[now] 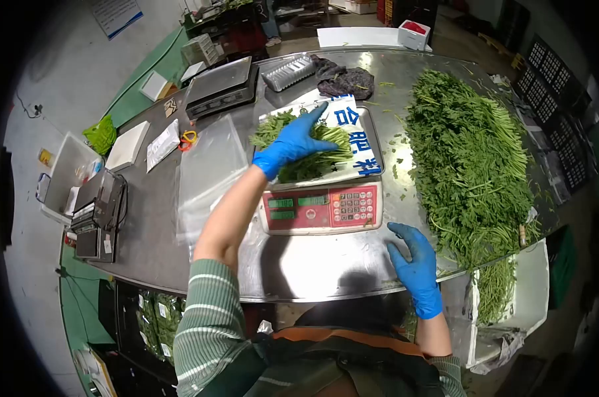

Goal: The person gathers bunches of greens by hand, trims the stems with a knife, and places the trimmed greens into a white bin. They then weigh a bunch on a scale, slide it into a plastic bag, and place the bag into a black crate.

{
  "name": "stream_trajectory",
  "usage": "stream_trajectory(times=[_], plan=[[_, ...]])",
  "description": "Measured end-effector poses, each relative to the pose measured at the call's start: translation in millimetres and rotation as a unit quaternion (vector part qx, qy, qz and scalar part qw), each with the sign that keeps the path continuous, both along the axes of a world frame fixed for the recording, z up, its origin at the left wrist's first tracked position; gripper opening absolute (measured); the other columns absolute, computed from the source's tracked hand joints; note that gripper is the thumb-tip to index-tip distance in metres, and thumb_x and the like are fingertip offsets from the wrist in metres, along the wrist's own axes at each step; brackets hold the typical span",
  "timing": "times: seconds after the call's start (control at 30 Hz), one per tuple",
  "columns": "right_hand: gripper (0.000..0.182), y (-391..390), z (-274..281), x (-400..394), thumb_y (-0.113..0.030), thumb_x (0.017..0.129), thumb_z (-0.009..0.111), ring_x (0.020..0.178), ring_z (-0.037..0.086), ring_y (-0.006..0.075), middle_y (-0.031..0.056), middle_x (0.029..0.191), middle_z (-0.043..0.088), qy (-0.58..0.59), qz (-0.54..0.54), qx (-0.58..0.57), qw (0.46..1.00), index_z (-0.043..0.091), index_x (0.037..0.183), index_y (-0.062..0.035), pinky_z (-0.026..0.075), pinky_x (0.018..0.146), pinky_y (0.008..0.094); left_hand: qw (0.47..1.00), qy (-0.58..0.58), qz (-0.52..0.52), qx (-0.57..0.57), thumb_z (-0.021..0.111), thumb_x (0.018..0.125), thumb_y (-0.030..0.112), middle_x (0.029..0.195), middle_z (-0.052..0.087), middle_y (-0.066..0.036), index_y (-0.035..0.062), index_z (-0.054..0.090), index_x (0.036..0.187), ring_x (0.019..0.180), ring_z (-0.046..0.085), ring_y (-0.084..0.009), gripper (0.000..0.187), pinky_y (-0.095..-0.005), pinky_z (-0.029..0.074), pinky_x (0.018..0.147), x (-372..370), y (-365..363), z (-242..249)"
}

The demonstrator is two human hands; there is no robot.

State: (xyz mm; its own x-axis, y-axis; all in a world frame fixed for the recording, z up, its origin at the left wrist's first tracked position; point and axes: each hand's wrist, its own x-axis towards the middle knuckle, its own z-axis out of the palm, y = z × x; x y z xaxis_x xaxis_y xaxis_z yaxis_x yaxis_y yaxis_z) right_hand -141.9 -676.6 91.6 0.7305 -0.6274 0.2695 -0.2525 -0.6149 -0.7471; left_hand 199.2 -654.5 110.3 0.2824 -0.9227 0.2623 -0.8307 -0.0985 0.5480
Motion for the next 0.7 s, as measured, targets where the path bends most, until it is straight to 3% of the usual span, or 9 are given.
stream_trajectory(times=[0.13, 0.23, 0.37, 0.4, 0.43, 0.5, 0.6, 0.63, 0.7], plan=[[0.021, -8.4, -10.5, 8.3, -0.005, 0.074, 0.059, 0.079, 0.059, 0.0205, 0.0105, 0.087, 0.061, -0.027, -0.007, 0.035, 0.999, 0.061, 0.094, -0.0046, 0.046, 0.070, 0.0277, 1.000, 0.013, 0.016, -0.023, 0.063, 0.073, 0.038, 0.109, 0.056, -0.015, 0.0076, 0.052, 0.114, 0.099, 0.054, -0.0265, 0.053, -0.0321, 0.042, 0.085, 19.0, 51.9, 58.5], [0.018, -7.2, -9.6, 35.9, -0.005, 0.074, 0.059, 0.080, 0.060, 0.0210, 0.0101, 0.086, 0.061, -0.040, 0.057, 0.027, 0.997, 0.063, 0.092, -0.0057, 0.046, 0.069, 0.0281, 0.992, 0.000, 0.108, -0.072, 0.059, 0.077, 0.034, 0.097, 0.061, -0.011, 0.0104, 0.060, 0.104, 0.089, 0.059, -0.0243, 0.036, -0.0303, 0.045, 0.077, 26.8, 78.7, 75.2], [0.018, -5.8, -8.7, 79.9, -0.009, 0.074, 0.062, 0.077, 0.059, 0.0243, 0.0099, 0.084, 0.061, -0.065, 0.125, 0.018, 0.990, 0.063, 0.092, -0.0082, 0.046, 0.067, 0.0301, 0.987, -0.094, 0.114, -0.062, 0.056, 0.077, 0.042, 0.098, 0.060, -0.014, 0.0097, 0.058, 0.106, 0.089, 0.058, -0.0286, 0.044, -0.0334, 0.045, 0.078, 10.0, 79.9, 84.3], [0.020, -8.7, -11.1, 91.3, -0.010, 0.073, 0.062, 0.078, 0.057, 0.0252, 0.0095, 0.085, 0.060, -0.092, 0.136, -0.050, 0.985, 0.062, 0.093, -0.0086, 0.046, 0.067, 0.0313, 0.983, -0.126, 0.099, -0.085, 0.054, 0.077, 0.045, 0.099, 0.059, -0.015, 0.0089, 0.057, 0.108, 0.089, 0.058, -0.0296, 0.047, -0.0348, 0.045, 0.079, -0.5, 75.1, 88.9], [0.022, -11.6, -12.4, 101.3, -0.011, 0.073, 0.063, 0.080, 0.055, 0.0261, 0.0090, 0.086, 0.059, -0.121, 0.145, -0.119, 0.975, 0.061, 0.095, -0.0089, 0.045, 0.068, 0.0325, 0.987, -0.110, 0.111, -0.034, 0.056, 0.078, 0.044, 0.103, 0.058, -0.015, 0.0058, 0.054, 0.111, 0.097, 0.055, -0.0271, 0.050, -0.0318, 0.042, 0.083, -12.2, 71.1, 93.1], [0.026, -18.7, -10.3, 116.9, -0.012, 0.072, 0.063, 0.081, 0.053, 0.0262, 0.0085, 0.087, 0.057, -0.100, 0.169, -0.172, 0.965, 0.059, 0.097, -0.0091, 0.044, 0.070, 0.0334, 0.978, -0.174, 0.054, -0.104, 0.052, 0.076, 0.052, 0.105, 0.055, -0.018, 0.0044, 0.050, 0.113, 0.095, 0.054, -0.0331, 0.061, -0.0370, 0.043, 0.082, -18.2, 56.3, 81.2], [0.035, -26.8, -11.4, 140.4, -0.015, 0.067, 0.065, 0.081, 0.049, 0.0259, 0.0083, 0.087, 0.053, -0.086, 0.196, -0.255, 0.943, 0.056, 0.100, -0.0082, 0.040, 0.073, 0.0351, 0.980, -0.193, 0.012, -0.042, 0.047, 0.076, 0.059, 0.119, 0.044, -0.023, -0.0005, 0.040, 0.122, 0.109, 0.045, -0.0349, 0.076, -0.0379, 0.037, 0.091, -20.1, 39.1, 65.9], [0.036, -29.3, -15.5, 147.5, -0.017, 0.065, 0.066, 0.080, 0.049, 0.0260, 0.0087, 0.085, 0.053, -0.068, 0.184, -0.289, 0.937, 0.056, 0.098, -0.0080, 0.040, 0.072, 0.0355, 0.980, -0.197, 0.011, -0.036, 0.048, 0.072, 0.063, 0.120, 0.041, -0.026, -0.0055, 0.036, 0.122, 0.112, 0.041, -0.0364, 0.085, -0.0382, 0.035, 0.093, -17.9, 33.2, 57.4], [0.031, -34.8, -23.7, 159.3, -0.018, 0.063, 0.066, 0.077, 0.049, 0.0260, 0.0088, 0.082, 0.051, -0.029, 0.166, -0.339, 0.926, 0.057, 0.090, -0.0082, 0.039, 0.068, 0.0362, 0.984, -0.173, 0.008, 0.026, 0.049, 0.070, 0.064, 0.120, 0.041, -0.027, -0.0063, 0.036, 0.121, 0.111, 0.041, -0.0372, 0.088, -0.0382, 0.035, 0.093, -15.4, 26.9, 52.8]])
